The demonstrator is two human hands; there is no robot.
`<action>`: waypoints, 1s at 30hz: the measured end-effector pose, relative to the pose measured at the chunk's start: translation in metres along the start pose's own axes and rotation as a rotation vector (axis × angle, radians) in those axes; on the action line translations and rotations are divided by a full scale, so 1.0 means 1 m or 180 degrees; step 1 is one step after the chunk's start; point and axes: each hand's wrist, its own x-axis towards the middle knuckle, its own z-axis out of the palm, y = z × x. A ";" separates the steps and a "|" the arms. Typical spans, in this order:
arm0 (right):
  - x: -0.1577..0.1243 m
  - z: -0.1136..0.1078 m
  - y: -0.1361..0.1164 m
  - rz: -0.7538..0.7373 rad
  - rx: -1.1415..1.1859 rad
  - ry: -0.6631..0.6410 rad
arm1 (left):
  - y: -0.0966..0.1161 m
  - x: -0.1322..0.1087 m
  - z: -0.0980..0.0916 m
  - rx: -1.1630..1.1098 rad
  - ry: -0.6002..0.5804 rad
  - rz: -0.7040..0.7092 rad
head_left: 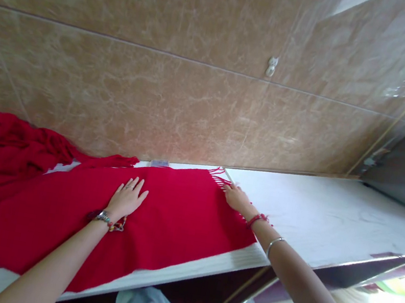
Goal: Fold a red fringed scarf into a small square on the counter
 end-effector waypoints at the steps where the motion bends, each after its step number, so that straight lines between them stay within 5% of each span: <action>1: 0.001 -0.004 0.013 0.0193 0.0002 -0.0031 | 0.000 0.000 0.000 0.0004 0.0066 -0.0010; 4: 0.009 -0.019 0.034 0.0410 -0.0034 -0.0034 | 0.008 -0.002 -0.009 0.0016 0.0517 0.0082; 7: 0.026 -0.024 0.016 0.0160 0.0043 0.0040 | 0.037 -0.002 -0.026 -0.0179 0.0951 0.0605; 11: 0.050 -0.010 -0.036 -0.0196 0.0169 0.0055 | 0.088 0.003 -0.035 -0.0559 0.0496 0.1493; 14: 0.060 0.004 -0.049 0.0025 0.0107 0.0102 | 0.108 0.006 -0.025 -0.0611 -0.0041 0.1851; 23: 0.064 -0.001 0.027 0.0688 -0.0056 0.0319 | 0.104 0.002 -0.014 -0.0650 -0.0194 0.1814; 30: 0.089 0.014 -0.032 -0.0353 0.0105 0.0319 | 0.107 0.002 -0.013 -0.0621 -0.0183 0.1687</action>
